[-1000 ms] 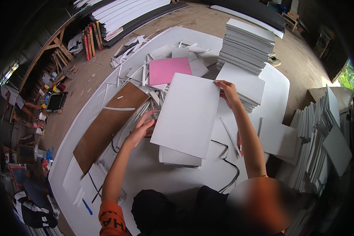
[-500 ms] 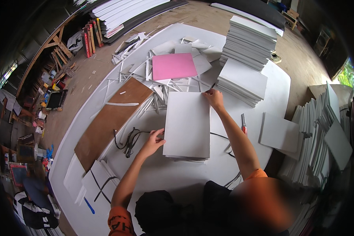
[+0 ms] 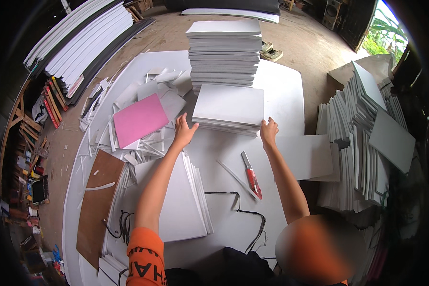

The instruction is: The person stacks white rectangular panels on a workbench and secures them with black straps. They use a red utility knife to cut the straps and tie knots to fasten the bundles. The person repeats this process for multiple stacks of panels.

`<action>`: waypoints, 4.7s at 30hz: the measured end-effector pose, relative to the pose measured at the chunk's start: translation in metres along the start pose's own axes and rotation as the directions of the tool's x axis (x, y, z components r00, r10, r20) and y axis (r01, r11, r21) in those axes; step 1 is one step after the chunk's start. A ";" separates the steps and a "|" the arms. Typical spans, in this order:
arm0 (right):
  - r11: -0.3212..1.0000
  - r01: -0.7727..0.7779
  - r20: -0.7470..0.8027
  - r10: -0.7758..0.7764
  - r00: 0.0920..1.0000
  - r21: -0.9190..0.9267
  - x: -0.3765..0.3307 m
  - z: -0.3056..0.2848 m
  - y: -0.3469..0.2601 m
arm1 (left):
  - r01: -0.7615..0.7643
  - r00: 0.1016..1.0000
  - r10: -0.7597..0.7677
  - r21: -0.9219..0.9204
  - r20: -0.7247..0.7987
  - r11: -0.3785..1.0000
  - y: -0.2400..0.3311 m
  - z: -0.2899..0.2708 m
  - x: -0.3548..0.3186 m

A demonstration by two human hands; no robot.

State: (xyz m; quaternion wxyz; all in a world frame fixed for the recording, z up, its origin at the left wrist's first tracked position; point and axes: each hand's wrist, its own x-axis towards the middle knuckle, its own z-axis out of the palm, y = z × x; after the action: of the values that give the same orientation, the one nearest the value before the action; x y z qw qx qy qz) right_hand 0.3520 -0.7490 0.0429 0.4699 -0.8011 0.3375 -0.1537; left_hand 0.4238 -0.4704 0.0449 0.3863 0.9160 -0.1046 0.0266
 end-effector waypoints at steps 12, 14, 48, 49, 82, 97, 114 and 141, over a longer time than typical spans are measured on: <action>0.960 -0.036 -0.084 0.062 0.995 0.279 0.026 0.020 0.015 | 0.402 0.907 -0.411 -0.480 0.092 0.780 -0.001 0.018 0.030; 0.933 -0.121 -0.074 0.155 0.985 0.338 0.024 0.023 0.014 | 0.441 0.883 -0.450 -0.559 0.132 0.702 0.006 0.008 0.024; 0.860 0.474 0.695 -0.459 0.554 0.190 -0.156 0.124 -0.090 | 0.189 0.982 -0.189 0.145 -0.013 0.971 -0.011 -0.177 -0.367; 0.849 0.490 0.645 -0.489 0.588 0.197 -0.155 0.118 -0.091 | 0.106 0.993 -0.116 0.369 0.004 0.923 -0.008 -0.180 -0.360; 0.746 -0.103 0.007 0.132 0.991 0.657 0.017 0.018 0.002 | 0.535 0.825 -0.396 -0.330 0.403 0.778 -0.006 0.014 0.046; 0.718 0.098 0.199 -0.317 0.927 0.689 -0.100 0.021 -0.143 | 0.196 0.973 -0.218 -0.780 0.078 0.595 0.043 -0.225 -0.210; 0.720 0.688 0.230 -0.688 0.688 0.093 -0.184 0.126 -0.091 | 0.191 0.938 -0.163 0.066 -0.306 0.979 -0.021 -0.142 -0.326; 0.994 -0.015 0.110 0.004 0.994 0.104 0.045 0.034 0.061 | 0.329 0.904 -0.375 0.226 0.205 0.917 -0.001 0.082 0.069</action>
State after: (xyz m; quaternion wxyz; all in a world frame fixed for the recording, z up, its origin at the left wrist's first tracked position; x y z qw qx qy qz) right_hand 0.3794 -0.7777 -0.0294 0.5299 -0.7809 0.3064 -0.1246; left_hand 0.4885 -0.5395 -0.0043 0.2817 0.9480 0.0193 -0.1471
